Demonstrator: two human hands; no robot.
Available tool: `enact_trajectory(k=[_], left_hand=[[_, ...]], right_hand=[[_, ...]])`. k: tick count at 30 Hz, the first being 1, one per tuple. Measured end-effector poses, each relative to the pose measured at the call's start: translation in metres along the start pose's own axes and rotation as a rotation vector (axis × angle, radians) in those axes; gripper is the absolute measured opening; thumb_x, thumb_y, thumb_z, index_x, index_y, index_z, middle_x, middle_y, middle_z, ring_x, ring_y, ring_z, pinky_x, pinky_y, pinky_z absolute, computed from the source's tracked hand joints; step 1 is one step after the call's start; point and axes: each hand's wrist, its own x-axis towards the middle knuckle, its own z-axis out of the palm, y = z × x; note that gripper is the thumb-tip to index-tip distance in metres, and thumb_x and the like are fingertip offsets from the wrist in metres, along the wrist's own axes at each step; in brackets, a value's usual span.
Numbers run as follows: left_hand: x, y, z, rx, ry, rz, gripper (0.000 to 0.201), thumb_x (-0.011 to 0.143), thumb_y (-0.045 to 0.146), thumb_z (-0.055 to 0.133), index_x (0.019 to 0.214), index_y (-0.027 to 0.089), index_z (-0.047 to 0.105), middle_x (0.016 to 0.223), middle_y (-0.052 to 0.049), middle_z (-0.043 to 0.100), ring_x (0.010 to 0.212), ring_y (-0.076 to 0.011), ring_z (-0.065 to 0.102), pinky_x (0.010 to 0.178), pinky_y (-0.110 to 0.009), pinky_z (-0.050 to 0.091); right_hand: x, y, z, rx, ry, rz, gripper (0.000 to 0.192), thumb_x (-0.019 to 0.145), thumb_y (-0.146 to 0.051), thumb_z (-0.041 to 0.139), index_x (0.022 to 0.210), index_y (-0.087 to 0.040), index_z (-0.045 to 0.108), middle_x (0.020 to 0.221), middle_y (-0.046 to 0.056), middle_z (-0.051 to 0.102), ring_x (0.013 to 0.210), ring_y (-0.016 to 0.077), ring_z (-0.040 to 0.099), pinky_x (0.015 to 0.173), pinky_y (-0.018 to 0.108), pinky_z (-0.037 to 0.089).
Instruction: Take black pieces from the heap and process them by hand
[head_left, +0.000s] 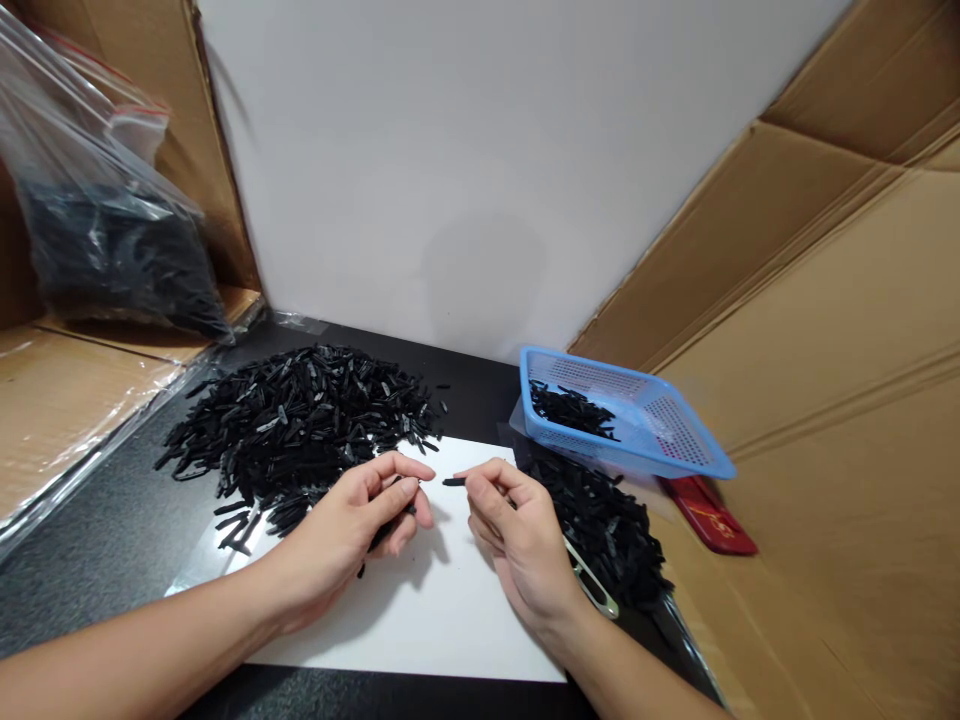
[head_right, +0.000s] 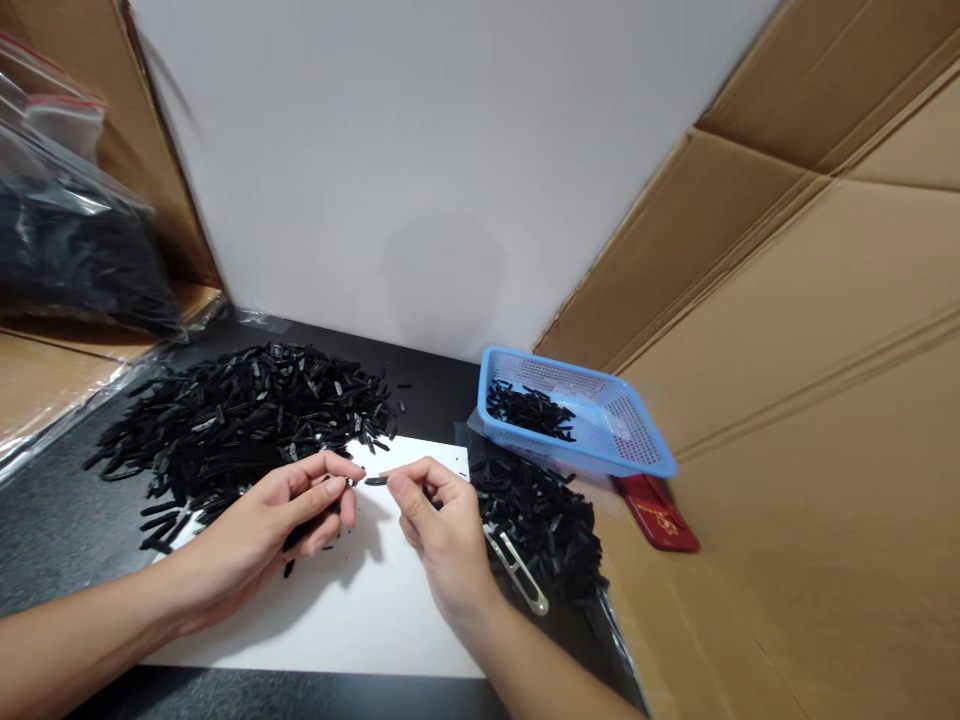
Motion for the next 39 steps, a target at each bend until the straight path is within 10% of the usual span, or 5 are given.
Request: enact_trajectory(k=[6, 14, 28, 39], left_hand=[[-0.004, -0.003, -0.003, 0.088, -0.089, 0.033, 0.021, 0.095, 0.037, 0.053, 0.110, 0.023, 0.048, 0.071, 0.005, 0.058, 0.055, -0.0089, 0.036, 0.053, -0.025, 0.023], [-0.006, -0.002, -0.002, 0.149, -0.123, 0.047, 0.025, 0.095, 0.040, 0.052, 0.111, 0.023, 0.046, 0.069, 0.005, 0.059, 0.057, -0.0099, 0.043, 0.053, -0.024, 0.026], [-0.002, 0.002, 0.001, 0.064, -0.044, -0.067, 0.016, 0.089, 0.033, 0.058, 0.083, 0.019, 0.052, 0.069, 0.003, 0.062, 0.051, -0.0065, 0.035, 0.047, -0.023, 0.017], [-0.002, -0.001, -0.003, 0.042, -0.006, -0.061, 0.022, 0.079, 0.021, 0.066, 0.099, 0.019, 0.058, 0.080, 0.004, 0.061, 0.060, -0.0072, 0.045, 0.056, -0.021, 0.029]], right_hand=[[0.000, 0.000, 0.001, 0.065, -0.103, 0.125, 0.033, 0.083, -0.044, 0.063, 0.068, -0.020, 0.045, 0.057, -0.006, 0.053, 0.038, 0.0043, 0.022, 0.039, 0.019, 0.011], [-0.006, -0.001, 0.003, -0.555, -0.123, -0.223, 0.014, 0.083, -0.028, 0.066, 0.085, -0.019, 0.077, 0.057, -0.002, 0.058, 0.056, 0.0135, 0.044, 0.059, 0.027, 0.037], [0.001, 0.005, -0.004, -0.296, 0.015, -0.087, 0.023, 0.078, -0.041, 0.073, 0.077, -0.018, 0.068, 0.052, -0.008, 0.035, 0.047, 0.0087, 0.023, 0.045, 0.024, 0.019], [0.004, 0.008, -0.007, -0.179, -0.032, -0.042, 0.024, 0.076, -0.040, 0.077, 0.074, -0.018, 0.067, 0.053, -0.009, 0.031, 0.046, 0.0068, 0.019, 0.042, 0.023, 0.013]])
